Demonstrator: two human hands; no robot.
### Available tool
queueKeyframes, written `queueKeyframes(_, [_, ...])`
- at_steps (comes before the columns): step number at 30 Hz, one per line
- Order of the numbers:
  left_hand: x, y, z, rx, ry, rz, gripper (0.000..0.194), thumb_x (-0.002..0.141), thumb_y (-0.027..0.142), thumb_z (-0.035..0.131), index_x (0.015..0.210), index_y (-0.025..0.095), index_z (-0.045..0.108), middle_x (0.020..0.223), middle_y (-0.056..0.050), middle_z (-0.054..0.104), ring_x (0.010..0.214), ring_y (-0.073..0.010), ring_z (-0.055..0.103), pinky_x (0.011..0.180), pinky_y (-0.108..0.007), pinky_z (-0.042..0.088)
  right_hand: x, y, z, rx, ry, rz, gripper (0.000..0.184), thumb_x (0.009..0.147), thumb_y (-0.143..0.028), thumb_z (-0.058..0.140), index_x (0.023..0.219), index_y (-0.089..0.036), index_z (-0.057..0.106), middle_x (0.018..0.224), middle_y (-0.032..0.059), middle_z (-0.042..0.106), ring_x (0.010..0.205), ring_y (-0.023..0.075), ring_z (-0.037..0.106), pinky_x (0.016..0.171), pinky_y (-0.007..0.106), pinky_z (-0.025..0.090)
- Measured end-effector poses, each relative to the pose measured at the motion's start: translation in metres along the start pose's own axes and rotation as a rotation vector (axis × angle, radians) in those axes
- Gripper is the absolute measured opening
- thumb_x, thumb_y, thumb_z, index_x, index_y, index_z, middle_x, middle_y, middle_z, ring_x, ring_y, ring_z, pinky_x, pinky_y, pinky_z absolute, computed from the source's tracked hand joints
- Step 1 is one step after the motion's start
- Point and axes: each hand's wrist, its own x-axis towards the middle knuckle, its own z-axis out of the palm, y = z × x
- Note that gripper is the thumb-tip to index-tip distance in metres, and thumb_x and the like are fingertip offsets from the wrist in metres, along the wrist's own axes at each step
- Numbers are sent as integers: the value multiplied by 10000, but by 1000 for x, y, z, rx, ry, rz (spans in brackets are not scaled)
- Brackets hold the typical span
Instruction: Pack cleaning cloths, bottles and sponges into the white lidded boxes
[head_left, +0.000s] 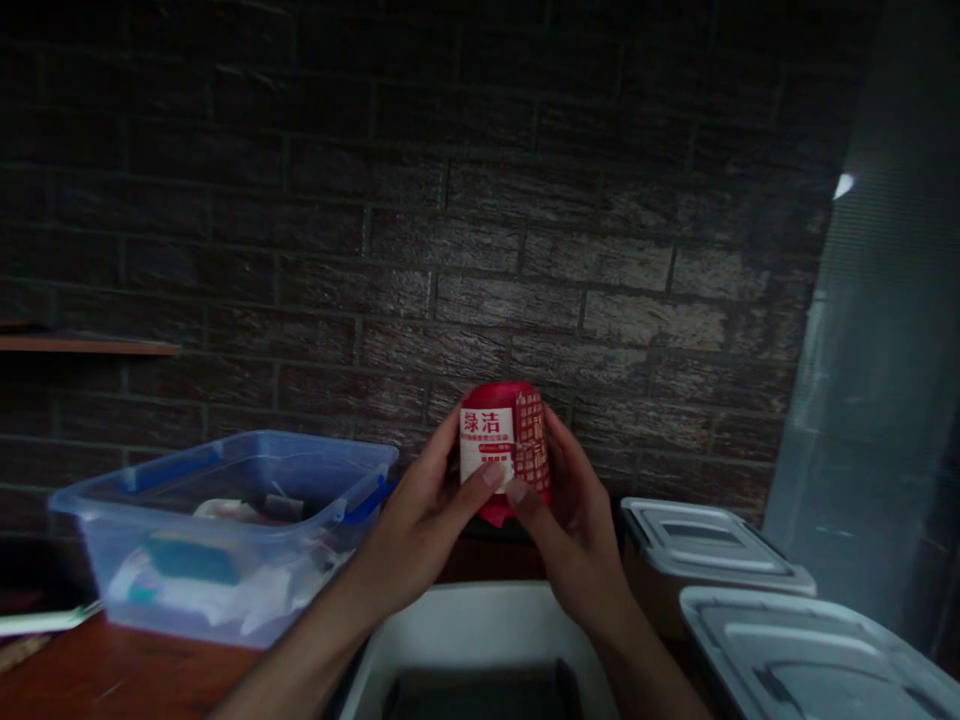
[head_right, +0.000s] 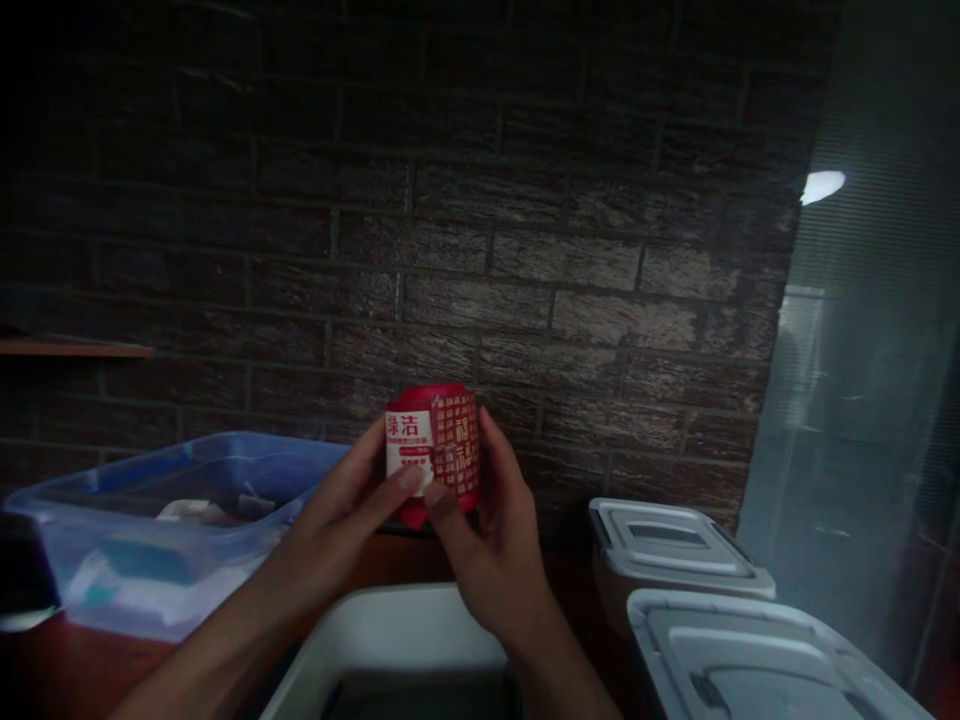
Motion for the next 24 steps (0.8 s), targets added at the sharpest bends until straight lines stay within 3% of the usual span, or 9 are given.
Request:
queueKeyframes(9, [4, -3, 3, 65, 25, 39, 578, 999, 382, 609, 1543, 281, 440, 1523, -36, 556, 1368, -272, 528, 1105, -355, 450, 5, 4, -1, 0, -14, 62, 536, 911, -276, 747, 1415, -274, 566, 1362, 35, 682, 1235, 230, 657, 1103, 389, 517])
queueKeyframes(13, [1, -3, 2, 81, 102, 46, 481, 1015, 393, 579, 1480, 277, 533, 1513, -18, 571, 1401, -250, 497, 1158, -332, 382, 3, 6, -2, -54, 3, 33, 617, 911, -280, 743, 1479, -285, 503, 1439, 56, 626, 1284, 249, 623, 1128, 428, 493])
queueKeyframes(19, [5, -4, -1, -42, 139, 64, 484, 955, 372, 678, 1411, 239, 585, 1377, -58, 669, 1280, -252, 598, 1058, -318, 466, 1, 15, -7, -299, 29, -10, 818, 751, -271, 879, 1486, -273, 520, 1491, 104, 569, 1344, 325, 557, 1167, 520, 434])
queueKeyframes(24, [9, -10, -4, -206, 162, -23, 434, 932, 403, 703, 1317, 209, 653, 1245, -84, 726, 1172, -259, 653, 1004, -350, 503, 0, 8, -2, -146, -63, 113, 780, 810, -301, 840, 1504, -282, 485, 1478, 77, 586, 1308, 286, 595, 1140, 479, 474])
